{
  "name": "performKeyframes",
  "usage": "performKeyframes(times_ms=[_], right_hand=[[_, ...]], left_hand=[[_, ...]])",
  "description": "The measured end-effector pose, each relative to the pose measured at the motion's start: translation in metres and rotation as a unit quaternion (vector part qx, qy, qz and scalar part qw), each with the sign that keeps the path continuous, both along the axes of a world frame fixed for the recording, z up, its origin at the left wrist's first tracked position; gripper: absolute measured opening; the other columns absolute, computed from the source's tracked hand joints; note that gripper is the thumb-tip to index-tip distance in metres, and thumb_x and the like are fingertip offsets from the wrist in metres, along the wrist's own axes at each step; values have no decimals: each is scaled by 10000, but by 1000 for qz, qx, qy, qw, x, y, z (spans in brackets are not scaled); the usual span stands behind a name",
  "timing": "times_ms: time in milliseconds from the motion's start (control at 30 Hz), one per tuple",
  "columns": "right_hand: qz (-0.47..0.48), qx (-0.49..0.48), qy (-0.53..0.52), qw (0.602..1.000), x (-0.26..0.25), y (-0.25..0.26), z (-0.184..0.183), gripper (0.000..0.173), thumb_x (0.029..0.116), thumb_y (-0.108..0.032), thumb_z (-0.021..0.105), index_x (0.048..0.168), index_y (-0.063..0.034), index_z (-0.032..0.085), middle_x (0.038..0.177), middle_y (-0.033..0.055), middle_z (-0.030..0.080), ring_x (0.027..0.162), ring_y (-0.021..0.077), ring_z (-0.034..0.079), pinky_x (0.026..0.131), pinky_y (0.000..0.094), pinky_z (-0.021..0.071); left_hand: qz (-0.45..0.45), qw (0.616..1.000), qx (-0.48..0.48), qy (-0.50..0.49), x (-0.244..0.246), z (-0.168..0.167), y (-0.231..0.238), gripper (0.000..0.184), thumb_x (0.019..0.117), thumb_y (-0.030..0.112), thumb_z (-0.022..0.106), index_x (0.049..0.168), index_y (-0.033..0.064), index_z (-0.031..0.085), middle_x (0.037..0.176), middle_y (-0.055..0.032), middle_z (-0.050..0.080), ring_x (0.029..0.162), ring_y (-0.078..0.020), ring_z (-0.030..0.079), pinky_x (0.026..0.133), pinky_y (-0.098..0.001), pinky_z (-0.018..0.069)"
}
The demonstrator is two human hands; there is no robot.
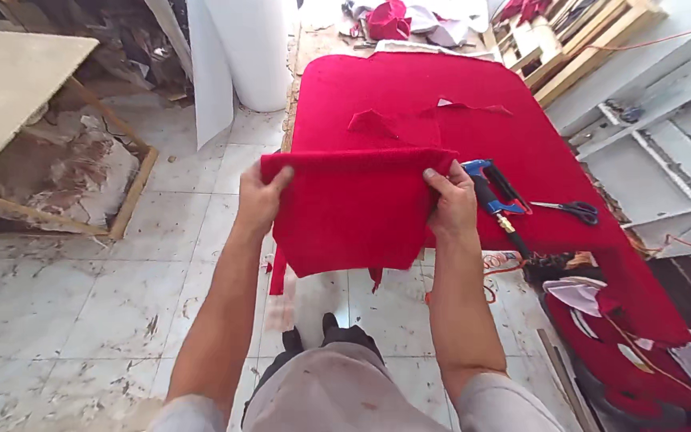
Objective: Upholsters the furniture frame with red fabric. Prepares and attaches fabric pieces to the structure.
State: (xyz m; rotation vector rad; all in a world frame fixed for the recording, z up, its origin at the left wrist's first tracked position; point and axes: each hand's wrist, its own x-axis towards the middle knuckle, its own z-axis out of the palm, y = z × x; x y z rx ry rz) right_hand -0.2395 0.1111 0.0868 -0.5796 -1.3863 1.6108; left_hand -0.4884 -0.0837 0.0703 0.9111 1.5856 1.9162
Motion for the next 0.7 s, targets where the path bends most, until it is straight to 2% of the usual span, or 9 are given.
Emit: performKeyframes(times_ms=[67, 133, 167, 233, 300, 367, 467, 533, 700], right_hand=[[-12, 34, -21, 999, -11, 25, -22, 190, 1001, -72, 578, 1174, -137, 623, 999, -17, 728, 868, 96, 713, 765, 321, 626], [-94, 121, -189, 970, -27, 58, -53, 155, 983, -157, 659, 1111, -74, 639, 934, 42, 702, 825, 137, 690, 747, 361, 600], [-133, 158, -317, 926, -35, 71, -69, 284, 980, -210, 676, 1196, -27, 655, 1012, 136, 709, 902, 239, 692, 802, 464, 580], [-147, 213, -515, 817, -51, 70, -88, 529, 1000, -267, 581, 1472, -38, 516, 1345, 228, 616, 1214, 394, 615, 969, 631, 503], [-136, 324, -540, 765, -88, 38, -103, 539, 1031, -284, 489, 1533, -90, 462, 1499, 163, 531, 1377, 325, 519, 1106, 536, 451], [-77, 411, -482, 770, -138, 0, -129, 497, 1024, -290, 507, 1506, -173, 531, 1552, 66, 507, 1440, 242, 460, 1172, 457, 402], [54, 410, -525, 744, -178, -25, -180, 560, 1063, -429, 412, 1586, -229, 422, 1686, 30, 302, 1568, 239, 227, 1274, 496, 180], [60, 419, -560, 712, -161, -14, -190, 606, 1060, -523, 339, 1608, -266, 375, 1703, -18, 257, 1584, 220, 171, 1283, 515, 119], [3, 394, -624, 675, -49, 51, -188, 667, 1047, -567, 287, 1642, -266, 282, 1721, -6, 198, 1592, 250, 133, 1265, 582, 120]], left_hand=[[0, 999, -12, 38, -23, -6, 29, 238, 1034, 200, 620, 1252, 105, 633, 1043, -21, 739, 865, -119, 730, 792, -348, 634], [4, 994, -92, 57, -47, -39, 61, 288, 1039, 255, 616, 1269, 83, 635, 1062, -81, 735, 880, -175, 727, 812, -412, 619], [6, 983, -162, 80, -59, -64, 76, 323, 1039, 286, 613, 1269, 59, 636, 1083, -128, 729, 917, -234, 724, 844, -475, 603], [16, 935, -321, 151, -71, -111, 100, 371, 1028, 343, 599, 1221, 34, 670, 1107, -201, 722, 1022, -360, 706, 913, -613, 546], [31, 879, -419, 227, -74, -129, 113, 426, 1029, 396, 551, 1215, 37, 684, 1136, -246, 705, 1104, -443, 666, 939, -699, 488], [46, 845, -455, 277, -66, -131, 119, 456, 1052, 410, 496, 1274, 44, 653, 1150, -281, 690, 1111, -496, 650, 917, -730, 478], [68, 808, -488, 324, -53, -136, 121, 434, 1071, 385, 446, 1311, 65, 612, 1118, -310, 686, 1068, -538, 654, 851, -744, 487], [83, 797, -496, 334, -51, -136, 123, 406, 1072, 372, 439, 1287, 76, 617, 1083, -311, 691, 1033, -546, 662, 813, -743, 492], [96, 797, -500, 324, -51, -137, 122, 392, 1067, 384, 447, 1262, 101, 635, 1077, -295, 697, 1021, -536, 668, 798, -740, 493]])
